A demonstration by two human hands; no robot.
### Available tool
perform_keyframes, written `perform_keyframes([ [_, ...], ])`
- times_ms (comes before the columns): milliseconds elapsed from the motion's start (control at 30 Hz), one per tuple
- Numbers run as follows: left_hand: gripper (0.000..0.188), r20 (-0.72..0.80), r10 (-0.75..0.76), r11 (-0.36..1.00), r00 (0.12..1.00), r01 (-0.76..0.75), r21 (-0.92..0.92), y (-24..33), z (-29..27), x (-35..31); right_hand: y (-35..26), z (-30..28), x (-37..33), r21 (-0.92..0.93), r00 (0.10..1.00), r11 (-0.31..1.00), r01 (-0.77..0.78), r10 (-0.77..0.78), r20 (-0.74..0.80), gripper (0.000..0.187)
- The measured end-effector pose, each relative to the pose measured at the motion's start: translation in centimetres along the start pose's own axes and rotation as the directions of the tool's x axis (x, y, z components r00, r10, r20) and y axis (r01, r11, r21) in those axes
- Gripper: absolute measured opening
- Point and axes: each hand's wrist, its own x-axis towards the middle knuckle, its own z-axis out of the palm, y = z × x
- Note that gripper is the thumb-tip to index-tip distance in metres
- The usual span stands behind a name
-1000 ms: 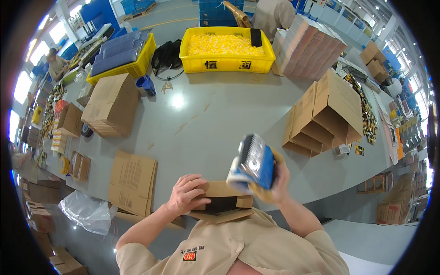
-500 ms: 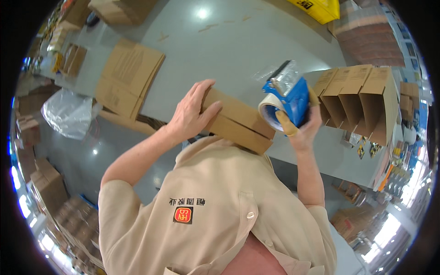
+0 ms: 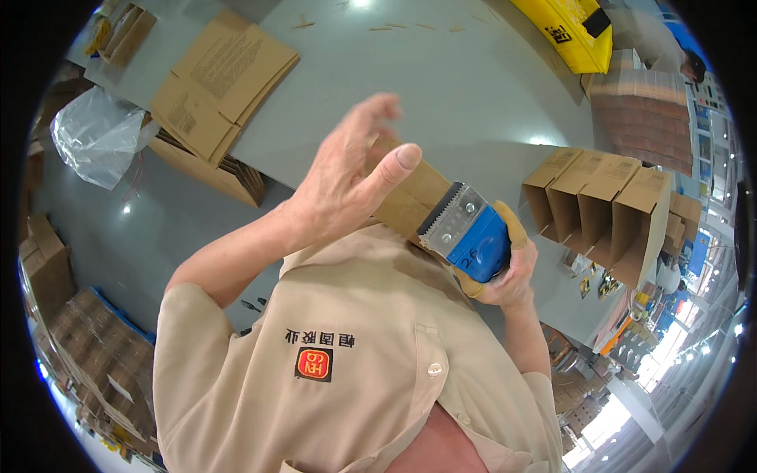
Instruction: The person folds flat cardboard sheets into small boxes and seals them with a tape gun. Then they pick up small packaged items from the table and place them into the assembled boxes.
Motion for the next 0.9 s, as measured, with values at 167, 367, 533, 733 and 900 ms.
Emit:
perform_keyframes([
  [167,0.054,0.513,-0.434,0.636,0.741,0.655,-0.408,0.7,1.1,0.1,-0.7,0.3,0.9,-0.027,0.998,0.998,0.052,-0.053,-0.04,0.08],
  [367,0.025,0.073,-0.062,0.998,0.995,0.062,-0.002,-0.5,2.6,-0.8,-2.5,-0.7,2.0,-0.147,0.978,0.984,-0.102,0.126,0.165,0.08],
  [533,0.03,-0.031,-0.27,0.408,0.962,0.085,-0.909,-2.8,0.4,0.1,-3.6,-1.7,3.1,-0.285,0.953,0.948,-0.14,0.207,0.222,0.081],
  [733,0.044,-0.401,-0.28,0.956,0.872,0.293,-0.028,-6.1,-1.5,0.2,-4.7,0.2,5.1,-0.418,0.913,0.899,-0.131,0.274,0.303,0.08],
  [900,0.044,-0.268,-0.331,0.935,0.905,0.353,0.037,-8.8,-1.7,0.3,-2.9,-3.3,1.3,-0.43,0.937,0.898,-0.092,0.224,0.268,0.081],
])
